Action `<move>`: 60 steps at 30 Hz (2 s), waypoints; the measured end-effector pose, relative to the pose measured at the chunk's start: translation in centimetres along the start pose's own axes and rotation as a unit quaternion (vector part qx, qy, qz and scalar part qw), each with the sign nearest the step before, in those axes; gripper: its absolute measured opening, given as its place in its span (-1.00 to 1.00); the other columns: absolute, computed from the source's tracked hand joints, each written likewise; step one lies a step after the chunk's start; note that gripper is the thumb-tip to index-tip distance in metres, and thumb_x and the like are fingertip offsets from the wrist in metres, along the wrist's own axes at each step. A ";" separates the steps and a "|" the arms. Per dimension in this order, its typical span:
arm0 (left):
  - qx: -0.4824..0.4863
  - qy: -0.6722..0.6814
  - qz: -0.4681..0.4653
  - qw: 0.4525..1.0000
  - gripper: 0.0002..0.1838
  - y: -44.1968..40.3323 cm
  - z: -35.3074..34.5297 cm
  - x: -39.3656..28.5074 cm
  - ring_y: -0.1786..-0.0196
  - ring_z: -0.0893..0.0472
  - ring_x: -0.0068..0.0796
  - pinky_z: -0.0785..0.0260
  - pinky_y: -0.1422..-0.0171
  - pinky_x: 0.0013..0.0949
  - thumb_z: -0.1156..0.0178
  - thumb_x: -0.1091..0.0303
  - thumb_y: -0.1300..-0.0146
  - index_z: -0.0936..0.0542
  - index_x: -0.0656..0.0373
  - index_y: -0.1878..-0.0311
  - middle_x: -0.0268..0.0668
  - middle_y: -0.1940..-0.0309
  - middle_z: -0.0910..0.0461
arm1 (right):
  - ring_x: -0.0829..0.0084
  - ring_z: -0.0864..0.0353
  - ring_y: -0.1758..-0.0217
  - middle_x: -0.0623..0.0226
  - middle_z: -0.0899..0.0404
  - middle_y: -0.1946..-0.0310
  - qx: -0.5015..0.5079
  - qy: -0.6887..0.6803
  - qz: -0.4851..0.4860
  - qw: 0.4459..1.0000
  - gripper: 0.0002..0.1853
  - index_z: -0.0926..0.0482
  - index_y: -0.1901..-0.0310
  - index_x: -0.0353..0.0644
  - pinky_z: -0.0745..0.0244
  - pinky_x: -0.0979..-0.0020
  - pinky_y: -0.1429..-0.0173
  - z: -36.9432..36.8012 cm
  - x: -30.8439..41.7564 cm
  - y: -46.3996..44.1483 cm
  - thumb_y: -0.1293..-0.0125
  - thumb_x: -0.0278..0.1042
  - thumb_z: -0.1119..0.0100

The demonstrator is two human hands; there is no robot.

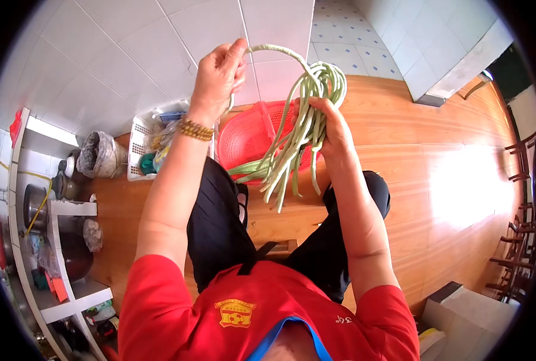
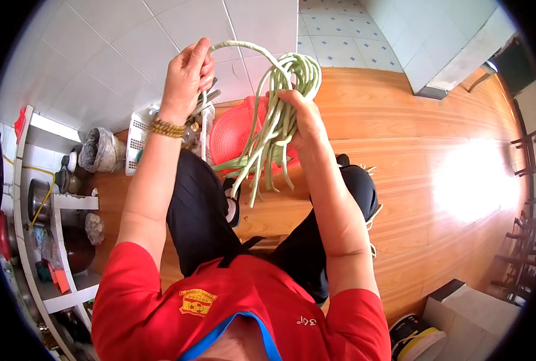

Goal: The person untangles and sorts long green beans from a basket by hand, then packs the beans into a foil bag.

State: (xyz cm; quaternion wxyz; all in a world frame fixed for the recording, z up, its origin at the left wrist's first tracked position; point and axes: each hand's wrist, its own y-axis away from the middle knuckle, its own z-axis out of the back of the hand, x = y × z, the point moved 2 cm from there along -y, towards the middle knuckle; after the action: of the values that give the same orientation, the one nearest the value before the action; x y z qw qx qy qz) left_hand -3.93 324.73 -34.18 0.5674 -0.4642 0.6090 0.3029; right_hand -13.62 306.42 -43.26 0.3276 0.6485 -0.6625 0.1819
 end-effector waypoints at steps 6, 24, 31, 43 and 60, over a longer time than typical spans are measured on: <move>0.043 -0.028 0.144 0.988 -0.67 1.6 -2.5 4.0 0.64 -0.25 -0.74 -0.07 0.67 -0.63 -0.04 0.03 -0.34 -0.45 0.12 0.34 -0.52 0.63 -0.30 | 0.33 -0.61 0.38 0.15 -0.59 0.37 0.073 -0.148 0.012 0.986 -0.64 -0.49 0.13 -0.39 -0.59 0.31 0.33 -1.6 1.0 0.6 -0.14 -0.26 -0.12; -0.102 -0.502 -0.269 0.815 -0.83 3.1 -7.9 9.5 0.25 -0.55 -0.03 -0.43 0.19 -0.13 0.11 0.43 -0.22 -0.46 0.28 0.27 -0.07 0.37 -0.56 | 0.46 -0.57 0.23 0.32 -0.55 0.25 -0.004 -0.016 0.065 0.998 -0.68 -0.47 0.09 -0.23 -0.51 0.43 0.15 -0.8 -0.3 -0.3 -0.13 -0.37 -0.27; -0.123 -0.486 -0.167 0.849 -0.69 2.9 -8.1 8.1 -0.18 -0.31 0.14 -0.17 -0.14 0.29 0.11 0.20 -0.25 -0.58 0.11 0.15 0.05 -0.07 -0.43 | 0.40 -0.56 0.06 0.26 -0.56 0.12 -0.040 0.063 0.084 0.994 -0.68 -0.50 0.04 -0.27 -0.50 0.35 -0.05 -0.4 -0.2 -1.2 -0.23 -0.28 -0.16; 0.018 -0.171 -0.001 0.985 -0.53 4.8 12.7 7.1 0.25 -0.62 -0.47 -0.50 0.10 -0.40 0.01 -0.05 -0.32 -0.60 0.18 0.07 -0.28 0.23 -0.65 | 0.43 -0.45 0.33 0.22 -0.48 0.40 -0.024 0.136 0.030 0.990 -0.68 -0.47 0.23 -0.35 -0.43 0.39 0.22 3.2 1.9 -2.9 -0.17 -0.21 -0.19; -0.299 -0.542 0.483 0.619 -0.67 33.3 36.2 35.6 -0.09 -0.50 -0.10 -0.36 -0.14 -0.16 -0.07 0.38 -0.12 -0.51 0.16 0.01 -0.03 0.03 -0.54 | 0.48 -0.41 0.27 0.33 -0.44 0.33 -0.189 0.167 -0.019 0.968 -0.72 -0.37 0.16 -0.29 -0.43 0.44 0.11 9.7 3.3 -2.6 -0.22 -0.29 -0.12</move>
State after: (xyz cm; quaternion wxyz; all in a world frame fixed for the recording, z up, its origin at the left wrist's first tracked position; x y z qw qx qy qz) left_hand -16.70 362.15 -80.35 0.3960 0.0009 0.2035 0.8954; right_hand -12.77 297.30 -48.56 0.5534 0.5480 -0.6083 0.1530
